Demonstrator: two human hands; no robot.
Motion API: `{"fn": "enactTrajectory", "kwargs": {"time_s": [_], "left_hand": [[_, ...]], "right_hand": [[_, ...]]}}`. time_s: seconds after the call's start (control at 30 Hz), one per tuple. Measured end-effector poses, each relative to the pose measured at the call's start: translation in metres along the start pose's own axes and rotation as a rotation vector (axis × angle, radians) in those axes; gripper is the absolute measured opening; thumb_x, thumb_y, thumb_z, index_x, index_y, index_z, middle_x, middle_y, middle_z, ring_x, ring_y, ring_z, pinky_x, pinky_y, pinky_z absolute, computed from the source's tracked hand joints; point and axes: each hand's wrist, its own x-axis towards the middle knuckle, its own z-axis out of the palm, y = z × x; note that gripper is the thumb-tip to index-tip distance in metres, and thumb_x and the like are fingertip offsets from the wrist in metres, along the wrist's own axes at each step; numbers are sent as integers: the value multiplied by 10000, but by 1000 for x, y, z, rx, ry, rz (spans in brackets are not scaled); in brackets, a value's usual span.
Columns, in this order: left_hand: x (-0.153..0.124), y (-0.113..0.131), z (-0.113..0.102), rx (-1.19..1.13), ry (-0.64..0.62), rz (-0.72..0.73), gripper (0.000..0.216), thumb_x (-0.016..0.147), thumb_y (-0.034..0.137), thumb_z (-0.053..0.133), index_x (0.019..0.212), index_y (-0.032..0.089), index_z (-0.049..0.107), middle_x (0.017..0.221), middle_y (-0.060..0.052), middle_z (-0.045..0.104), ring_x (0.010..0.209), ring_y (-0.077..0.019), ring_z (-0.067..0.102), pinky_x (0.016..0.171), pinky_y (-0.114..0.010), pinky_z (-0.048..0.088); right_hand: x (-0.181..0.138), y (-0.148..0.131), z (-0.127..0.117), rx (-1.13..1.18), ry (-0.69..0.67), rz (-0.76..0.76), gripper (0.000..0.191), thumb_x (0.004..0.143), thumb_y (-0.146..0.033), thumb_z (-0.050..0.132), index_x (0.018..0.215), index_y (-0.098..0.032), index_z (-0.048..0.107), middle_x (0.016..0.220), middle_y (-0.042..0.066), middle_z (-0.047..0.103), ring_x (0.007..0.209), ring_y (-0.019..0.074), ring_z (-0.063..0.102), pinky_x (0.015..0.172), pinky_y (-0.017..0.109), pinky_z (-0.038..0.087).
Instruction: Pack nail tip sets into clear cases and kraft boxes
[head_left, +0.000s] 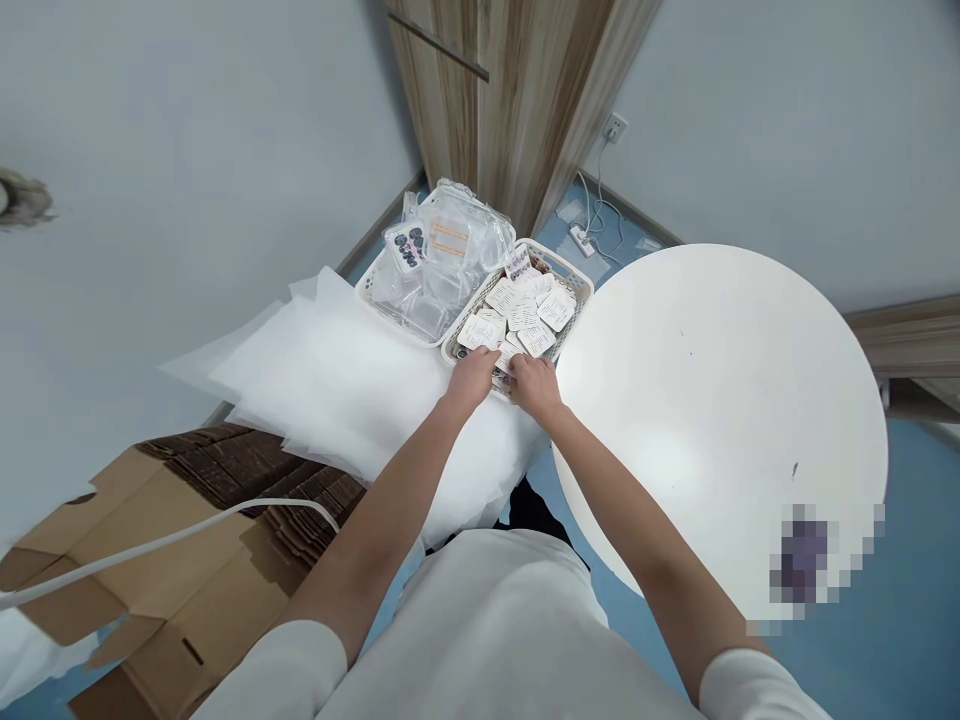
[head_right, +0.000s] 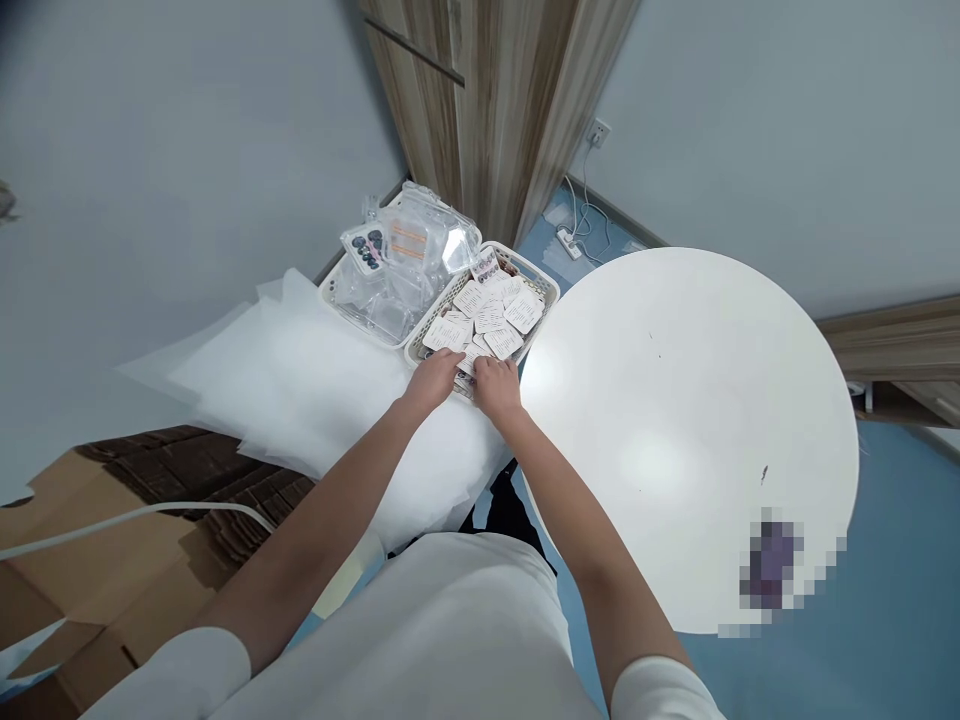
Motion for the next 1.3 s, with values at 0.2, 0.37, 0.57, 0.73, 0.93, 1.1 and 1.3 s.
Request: {"fn": "enactTrajectory", "kwargs": {"time_s": [0.2,0.37,0.57,0.73,0.93,1.1,1.3], "left_hand": [[-9,-5,-2,-137,168,46,264,842,179,366,1016,169,564,917,-67,590,855,-170,542,720,-263,406],[-17,-2,-9,-212,269,28,246,833,225,393,960,166,595,925,-70,619,845,-184,554,733,-281,413],[-32,11,-15,-420,286,-9,236,820,269,411,902,170,609,829,-50,641,778,-171,566,703,-265,415],[-46,29,-3,-701,240,-131,235,789,334,439,841,166,595,750,-27,638,642,-139,573,630,-248,427],[-71,76,14,-1046,161,-228,267,714,408,527,770,152,581,713,-40,637,586,-118,550,609,-253,424],[-100,134,30,-1165,34,-242,317,677,452,567,755,145,590,736,-58,643,576,-105,531,593,-248,413],[-125,198,52,-1069,-64,-123,297,690,443,552,714,148,569,646,-23,595,578,-107,516,612,-254,418]], "right_hand": [[-11,0,-9,229,123,-12,125,752,-143,424,851,-183,490,812,43,606,771,182,541,764,316,330],[-23,-1,-17,479,239,18,175,799,-212,388,932,-184,498,892,55,600,800,174,546,708,297,394],[-42,10,-25,692,293,53,371,767,-265,460,1129,-189,433,1033,74,574,821,174,559,732,321,429],[-63,25,-27,832,248,106,273,743,-289,494,1001,-211,534,934,37,607,746,153,550,712,309,435],[-111,41,-25,1274,242,190,341,670,-321,586,985,-205,523,727,-14,560,644,117,524,653,276,442],[-173,63,-28,1523,320,241,308,642,-310,629,907,-200,518,685,-26,541,658,114,541,680,279,444],[-254,104,-39,1564,346,264,309,627,-338,653,871,-194,529,665,-22,559,644,124,561,695,303,450]]}}
